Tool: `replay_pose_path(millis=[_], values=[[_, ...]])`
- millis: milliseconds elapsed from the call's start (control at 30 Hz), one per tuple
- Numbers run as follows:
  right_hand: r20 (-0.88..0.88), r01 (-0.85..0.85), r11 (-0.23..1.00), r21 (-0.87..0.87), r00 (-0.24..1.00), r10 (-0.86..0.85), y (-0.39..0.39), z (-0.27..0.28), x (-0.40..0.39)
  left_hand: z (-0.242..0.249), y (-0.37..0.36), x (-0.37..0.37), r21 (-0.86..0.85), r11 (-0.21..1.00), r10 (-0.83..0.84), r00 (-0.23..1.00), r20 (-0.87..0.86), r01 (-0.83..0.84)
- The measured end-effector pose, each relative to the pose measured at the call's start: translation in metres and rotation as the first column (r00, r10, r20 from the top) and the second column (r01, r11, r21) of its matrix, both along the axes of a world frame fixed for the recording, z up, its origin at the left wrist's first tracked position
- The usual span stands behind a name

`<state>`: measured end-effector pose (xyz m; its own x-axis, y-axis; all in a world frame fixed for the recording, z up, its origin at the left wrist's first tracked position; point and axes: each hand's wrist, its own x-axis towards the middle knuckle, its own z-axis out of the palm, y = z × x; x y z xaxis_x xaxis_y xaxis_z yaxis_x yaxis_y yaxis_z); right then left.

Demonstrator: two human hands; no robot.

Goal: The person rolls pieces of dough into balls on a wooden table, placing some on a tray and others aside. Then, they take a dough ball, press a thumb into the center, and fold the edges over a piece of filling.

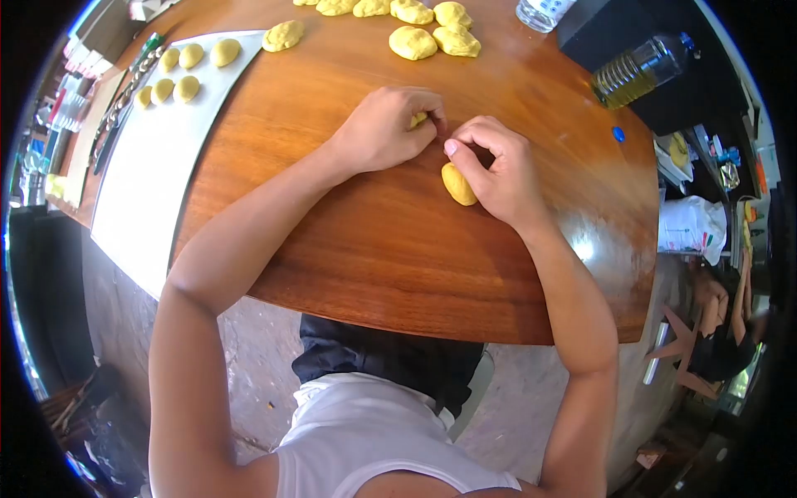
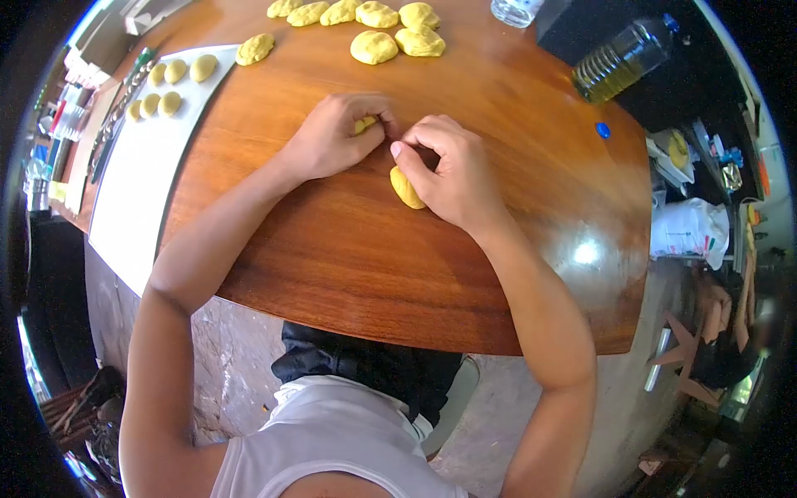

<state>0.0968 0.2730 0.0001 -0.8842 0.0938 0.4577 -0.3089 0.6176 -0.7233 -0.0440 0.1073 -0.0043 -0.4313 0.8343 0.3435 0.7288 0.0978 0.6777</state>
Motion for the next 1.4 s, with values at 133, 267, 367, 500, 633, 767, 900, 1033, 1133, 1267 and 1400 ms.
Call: replay_pose_path(millis=[133, 267, 367, 500, 633, 767, 900, 1033, 1133, 1267, 1400], values=[[0.038, 0.003, 0.999, -0.034, 0.999, -0.002, -0.0019, -0.0013, -0.0001, 0.0023, -0.0019, 0.0013, -0.003, 1.0, 0.006, 1.0, -0.029, -0.006], [0.031, -0.015, 0.999, -0.03, 0.999, 0.016, 0.0007, -0.0029, -0.0003, 0.002, -0.0019, 0.0024, -0.013, 1.0, 0.015, 1.0, -0.015, -0.015], [0.011, -0.015, 0.999, -0.034, 1.0, 0.015, 0.0009, -0.0034, -0.0011, 0.0011, -0.0009, 0.001, 0.006, 1.0, -0.001, 0.999, -0.033, 0.001], [0.011, -0.024, 0.999, -0.027, 1.0, 0.025, 0.0021, -0.0039, -0.0025, 0.0044, -0.0019, 0.0028, -0.001, 1.0, 0.007, 1.0, -0.009, -0.007], [0.017, -0.033, 0.999, -0.03, 0.999, 0.033, 0.0014, -0.0025, -0.0017, 0.0022, -0.001, 0.0024, 0.022, 1.0, 0.016, 1.0, -0.006, -0.016], [0.031, -0.02, 0.999, -0.026, 0.999, 0.021, 0.0012, -0.0029, -0.0009, 0.0001, -0.0006, 0.0018, 0.004, 1.0, 0.018, 1.0, -0.015, -0.018], [0.023, -0.021, 1.0, -0.014, 0.999, 0.022, 0.0013, -0.002, -0.0021, -0.0012, -0.0011, 0.0003, 0.019, 1.0, 0.013, 1.0, -0.021, -0.013], [0.037, -0.005, 1.0, -0.019, 0.999, 0.006, 0.0, -0.0002, -0.0001, -0.0023, 0.0, 0.0008, 0.021, 1.0, 0.009, 1.0, -0.007, -0.009], [0.015, -0.012, 1.0, -0.003, 1.0, 0.012, 0.0012, -0.0023, -0.0012, -0.0009, -0.0004, 0.0006, 0.007, 1.0, 0.006, 1.0, -0.003, -0.006], [0.025, -0.01, 1.0, -0.012, 1.0, 0.01, 0.0003, -0.0009, -0.0011, 0.002, -0.0015, 0.0023, -0.024, 0.999, 0.027, 0.999, 0.03, -0.026], [0.03, -0.009, 1.0, -0.018, 1.0, 0.009, 0.0005, -0.0006, -0.0008, 0.0025, -0.0023, 0.0017, -0.063, 0.998, 0.014, 1.0, 0.021, -0.012]])
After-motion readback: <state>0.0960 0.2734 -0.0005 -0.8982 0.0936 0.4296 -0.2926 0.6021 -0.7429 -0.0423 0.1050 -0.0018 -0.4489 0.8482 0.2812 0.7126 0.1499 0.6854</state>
